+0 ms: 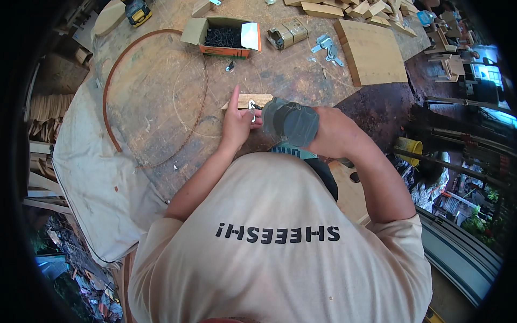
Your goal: The person moves a wooden board, retrieves a box of screws, and attaches metal brackets to wooden blocks using a power drill.
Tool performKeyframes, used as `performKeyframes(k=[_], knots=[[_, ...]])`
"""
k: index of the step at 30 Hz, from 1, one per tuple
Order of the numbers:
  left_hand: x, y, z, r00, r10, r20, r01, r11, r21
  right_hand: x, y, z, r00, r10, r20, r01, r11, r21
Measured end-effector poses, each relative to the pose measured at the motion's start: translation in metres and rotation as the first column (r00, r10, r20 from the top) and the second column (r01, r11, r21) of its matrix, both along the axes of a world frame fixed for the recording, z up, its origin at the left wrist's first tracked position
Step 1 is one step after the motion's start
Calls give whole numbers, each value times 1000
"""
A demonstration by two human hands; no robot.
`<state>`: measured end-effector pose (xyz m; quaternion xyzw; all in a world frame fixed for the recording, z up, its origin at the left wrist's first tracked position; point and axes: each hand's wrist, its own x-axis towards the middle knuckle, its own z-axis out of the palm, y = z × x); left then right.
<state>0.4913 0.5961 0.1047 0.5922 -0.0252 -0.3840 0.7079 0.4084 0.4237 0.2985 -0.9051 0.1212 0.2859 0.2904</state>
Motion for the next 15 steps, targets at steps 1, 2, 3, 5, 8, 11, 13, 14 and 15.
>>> performKeyframes(k=[1, 2, 3, 5, 8, 11, 13, 14, 15], knots=[[1, 0, 0, 1000, -10, -2, 10, 1000, 4, 1, -2, -1, 1000, 12, 9, -12, 1000, 7], [0, 0, 0, 1000, -8, -4, 8, 1000, 3, 1, -3, -1, 1000, 25, 19, -25, 1000, 15], [0, 0, 0, 1000, 2, -2, -2, 1000, 0, 1, -4, -2, 999, 27, 18, -28, 1000, 13], [0, -2, 0, 1000, 12, -2, -12, 1000, -4, 2, -6, -4, 989, 90, 115, -92, 996, 12], [1, -3, -2, 999, 46, 23, -46, 999, -1, 5, -8, -1, 999, 48, -4, -48, 998, 32], [5, -1, -8, 997, -67, 48, 66, 997, 31, 5, -10, -3, 996, 71, 59, -74, 996, 44], [6, 0, -7, 996, -82, 45, 80, 995, 54, 7, -9, -1, 998, 53, 29, -54, 997, 53], [5, 0, -8, 996, -81, 46, 79, 995, 54, 7, -9, -1, 999, 33, -1, -33, 998, 62], [5, 0, -10, 997, -74, 37, 72, 996, 45, 7, -9, -1, 999, 34, 0, -33, 998, 62]])
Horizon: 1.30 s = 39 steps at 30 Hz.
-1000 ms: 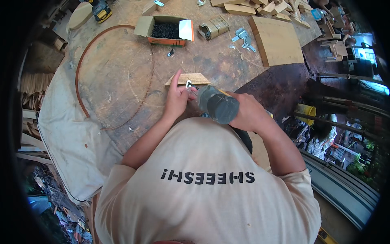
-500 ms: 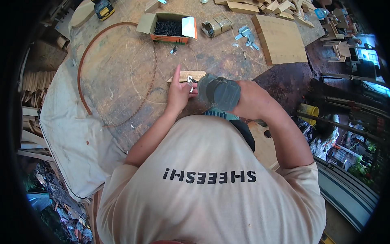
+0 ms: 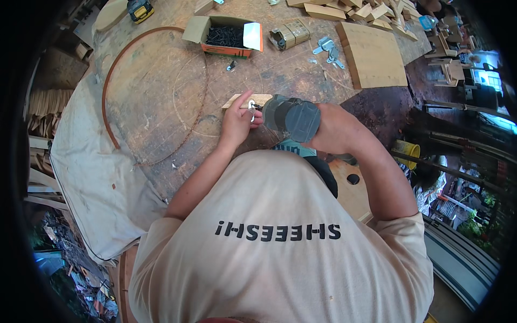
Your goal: The person moves a wooden board, retrieves a box of screws, and attaches metal brackets to wooden blocks using a power drill.
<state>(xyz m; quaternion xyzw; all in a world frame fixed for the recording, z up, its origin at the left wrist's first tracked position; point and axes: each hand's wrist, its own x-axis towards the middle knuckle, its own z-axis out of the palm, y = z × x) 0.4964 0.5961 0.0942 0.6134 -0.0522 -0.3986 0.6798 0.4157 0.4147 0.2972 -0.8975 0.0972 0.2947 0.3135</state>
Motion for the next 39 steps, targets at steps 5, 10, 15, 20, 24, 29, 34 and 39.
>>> performKeyframes(k=[5, 10, 15, 20, 24, 29, 34, 39], knots=[[-4, -3, -10, 999, 28, 23, -28, 1000, -5, -7, -9, -19, 902, 224, 369, -202, 974, -98], [-4, -3, 7, 997, 78, 26, -78, 996, 36, -1, 1, 0, 994, -37, -106, 41, 999, 34], [1, -2, -3, 1000, 21, -1, -21, 1000, 14, -7, -5, -8, 997, 76, 20, -76, 997, -8], [0, -3, -2, 999, 33, -28, -32, 999, 6, -15, -19, -19, 984, 140, 108, -140, 990, -8], [-5, -5, -10, 997, 76, -24, -76, 997, -3, -11, -19, -15, 964, 218, 150, -214, 976, -44], [-2, -5, -4, 999, 52, 7, -52, 998, 18, -11, -13, -9, 978, 135, 157, -136, 991, -1], [-1, -6, -8, 998, 59, 32, -58, 998, -38, -14, -10, -12, 987, 94, 128, -91, 995, -27], [2, -5, -8, 999, 35, 8, -35, 999, -8, -12, 0, -6, 994, 28, 102, -26, 999, -23]])
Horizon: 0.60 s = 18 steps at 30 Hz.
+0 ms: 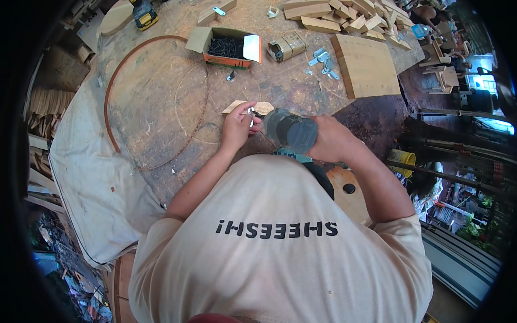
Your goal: The person moves a wooden board, retrieves a box of screws, and attaches metal brackets to wooden blocks using a power drill.
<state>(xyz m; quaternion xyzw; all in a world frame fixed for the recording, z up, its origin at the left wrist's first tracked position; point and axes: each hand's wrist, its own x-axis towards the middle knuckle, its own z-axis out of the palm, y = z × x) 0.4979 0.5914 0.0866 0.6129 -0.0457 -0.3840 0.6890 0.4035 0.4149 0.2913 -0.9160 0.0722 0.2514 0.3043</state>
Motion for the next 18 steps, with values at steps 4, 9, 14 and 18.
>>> performKeyframes(k=[4, 9, 14, 18], knots=[[4, -1, 11, 1000, 2, 13, -2, 1000, 14, 0, 1, 0, 999, -20, -25, 19, 999, -35], [3, -2, 10, 1000, 5, 20, -5, 1000, 17, 1, 5, 4, 998, 31, 61, -25, 995, -95], [4, -2, 13, 1000, 2, 14, -3, 1000, 23, 1, 3, 3, 999, 40, 30, -37, 995, -95], [8, 1, 11, 999, -30, -41, 31, 1000, 4, 2, 2, 1, 994, -32, -102, 22, 995, -98]])
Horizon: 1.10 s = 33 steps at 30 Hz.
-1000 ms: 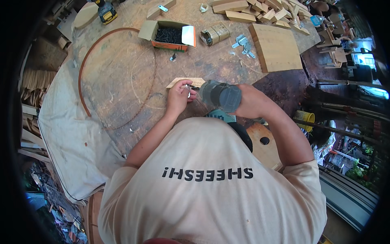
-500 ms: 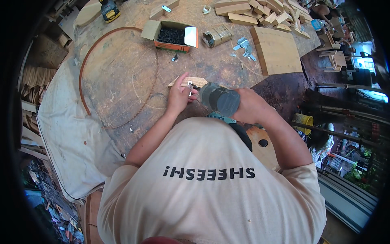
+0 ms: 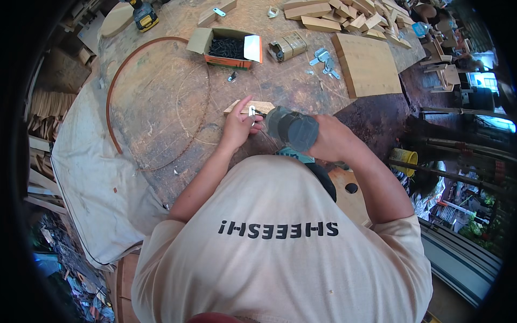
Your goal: The person moves a wooden board, retrieves a box of screws, and attaches metal brackets to wooden blocks using a power drill.
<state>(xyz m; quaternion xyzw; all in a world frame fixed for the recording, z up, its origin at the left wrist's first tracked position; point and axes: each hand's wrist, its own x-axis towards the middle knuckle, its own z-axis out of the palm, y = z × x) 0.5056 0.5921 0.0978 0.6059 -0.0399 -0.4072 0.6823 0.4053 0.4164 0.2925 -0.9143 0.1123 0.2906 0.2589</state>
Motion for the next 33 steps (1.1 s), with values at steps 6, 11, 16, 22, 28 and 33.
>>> performKeyframes(k=[6, 11, 16, 22, 28, 33], knots=[[1, 3, -6, 996, -12, -84, 8, 999, -38, 0, -3, -3, 980, 125, 155, -123, 992, -20], [-1, 3, -4, 998, 6, -55, -8, 999, -48, 0, -4, -3, 987, 105, 120, -103, 994, -17], [1, -1, -10, 1000, 0, -21, 0, 1000, -2, 0, -3, -4, 973, 155, 172, -154, 988, -22], [-1, -3, -11, 1000, 25, 12, -25, 1000, -15, -2, -6, -9, 974, 140, 179, -141, 990, -4], [-3, -1, -13, 999, 33, 16, -33, 999, -33, -1, 11, 5, 999, -34, -8, 34, 999, 23], [-1, 1, -12, 1000, 21, 17, -20, 999, -49, -9, 23, 6, 993, -53, 104, 52, 999, 12]])
